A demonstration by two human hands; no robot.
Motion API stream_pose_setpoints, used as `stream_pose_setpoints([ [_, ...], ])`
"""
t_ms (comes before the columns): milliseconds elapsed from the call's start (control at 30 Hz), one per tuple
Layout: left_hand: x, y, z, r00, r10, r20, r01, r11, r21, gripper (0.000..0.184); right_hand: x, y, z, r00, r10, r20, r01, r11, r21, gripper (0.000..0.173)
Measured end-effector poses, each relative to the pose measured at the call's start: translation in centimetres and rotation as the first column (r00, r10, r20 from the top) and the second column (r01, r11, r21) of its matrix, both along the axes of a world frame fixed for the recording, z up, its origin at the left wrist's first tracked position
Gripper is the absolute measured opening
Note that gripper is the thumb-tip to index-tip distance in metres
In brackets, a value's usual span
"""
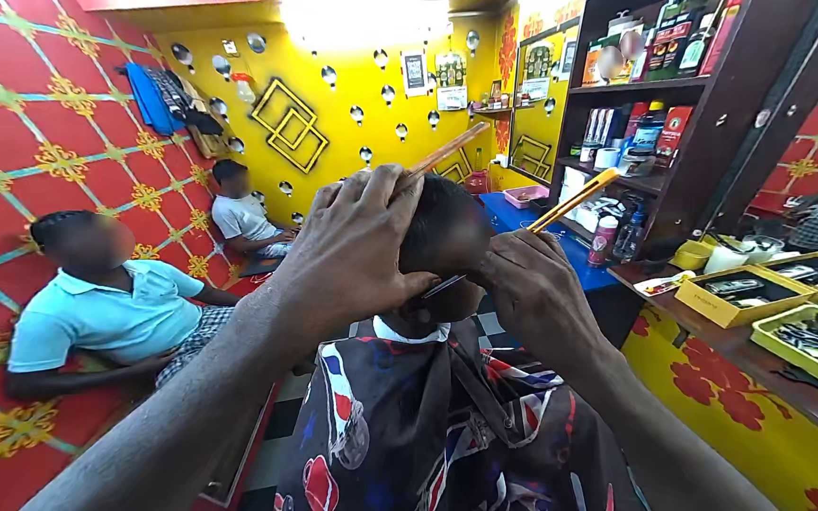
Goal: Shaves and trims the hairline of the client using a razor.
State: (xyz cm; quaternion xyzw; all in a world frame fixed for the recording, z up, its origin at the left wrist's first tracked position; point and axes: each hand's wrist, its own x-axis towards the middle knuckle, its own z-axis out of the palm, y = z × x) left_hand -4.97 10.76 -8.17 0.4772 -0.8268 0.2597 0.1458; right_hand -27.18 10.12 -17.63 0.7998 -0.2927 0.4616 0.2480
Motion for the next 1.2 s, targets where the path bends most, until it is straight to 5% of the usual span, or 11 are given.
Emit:
stream_pose_setpoints([
  [1200,0.5,-1.1,0.1,0.999,-0.039,0.002,0.039,0.999,0.012,0.109,-1.1,-1.0,-0.4,0.993,-0.021,-0.117,0.023,1.000,0.019,0.025],
])
